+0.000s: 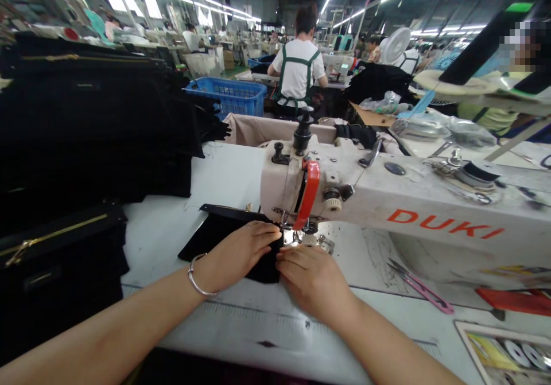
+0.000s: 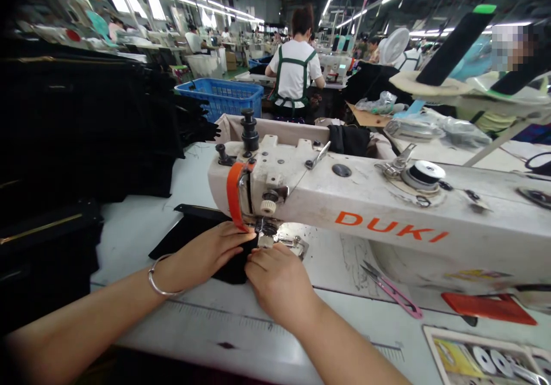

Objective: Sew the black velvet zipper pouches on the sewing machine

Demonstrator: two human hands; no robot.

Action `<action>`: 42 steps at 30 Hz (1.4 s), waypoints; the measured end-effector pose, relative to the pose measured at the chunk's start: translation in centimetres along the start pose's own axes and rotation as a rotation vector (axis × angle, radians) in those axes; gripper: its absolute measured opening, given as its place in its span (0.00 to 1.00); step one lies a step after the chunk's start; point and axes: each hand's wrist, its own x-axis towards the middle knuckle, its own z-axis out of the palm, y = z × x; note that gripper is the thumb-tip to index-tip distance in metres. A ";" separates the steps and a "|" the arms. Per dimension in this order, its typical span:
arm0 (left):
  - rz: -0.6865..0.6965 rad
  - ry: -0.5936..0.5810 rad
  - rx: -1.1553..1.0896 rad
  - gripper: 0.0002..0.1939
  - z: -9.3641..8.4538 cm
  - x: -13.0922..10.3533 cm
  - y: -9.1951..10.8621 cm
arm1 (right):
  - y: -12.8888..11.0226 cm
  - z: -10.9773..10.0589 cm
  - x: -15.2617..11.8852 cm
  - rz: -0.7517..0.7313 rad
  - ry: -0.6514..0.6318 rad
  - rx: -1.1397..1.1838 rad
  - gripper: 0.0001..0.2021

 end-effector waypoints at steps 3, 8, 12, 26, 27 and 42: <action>0.007 0.028 -0.011 0.17 0.3 -0.3 0.3 | -0.1 -0.2 -0.1 0.008 0.009 0.014 0.10; -0.027 0.028 0.009 0.17 0.3 -0.4 0.6 | 0.0 -0.5 0.0 0.025 -0.043 0.046 0.10; -0.008 -0.002 0.050 0.16 0.0 -0.2 0.6 | 0.0 -0.6 0.1 0.012 -0.049 0.042 0.10; 0.081 -0.066 0.108 0.26 -0.7 -1.4 0.6 | -0.3 -2.4 0.0 0.073 -0.163 0.060 0.11; 0.093 -0.065 0.121 0.31 -0.6 -2.0 0.7 | -0.2 -3.5 -0.2 0.095 -0.225 0.072 0.13; 0.182 0.173 0.252 0.15 0.4 -3.8 2.0 | 1.5 -1.9 -1.2 0.046 -0.061 -0.029 0.06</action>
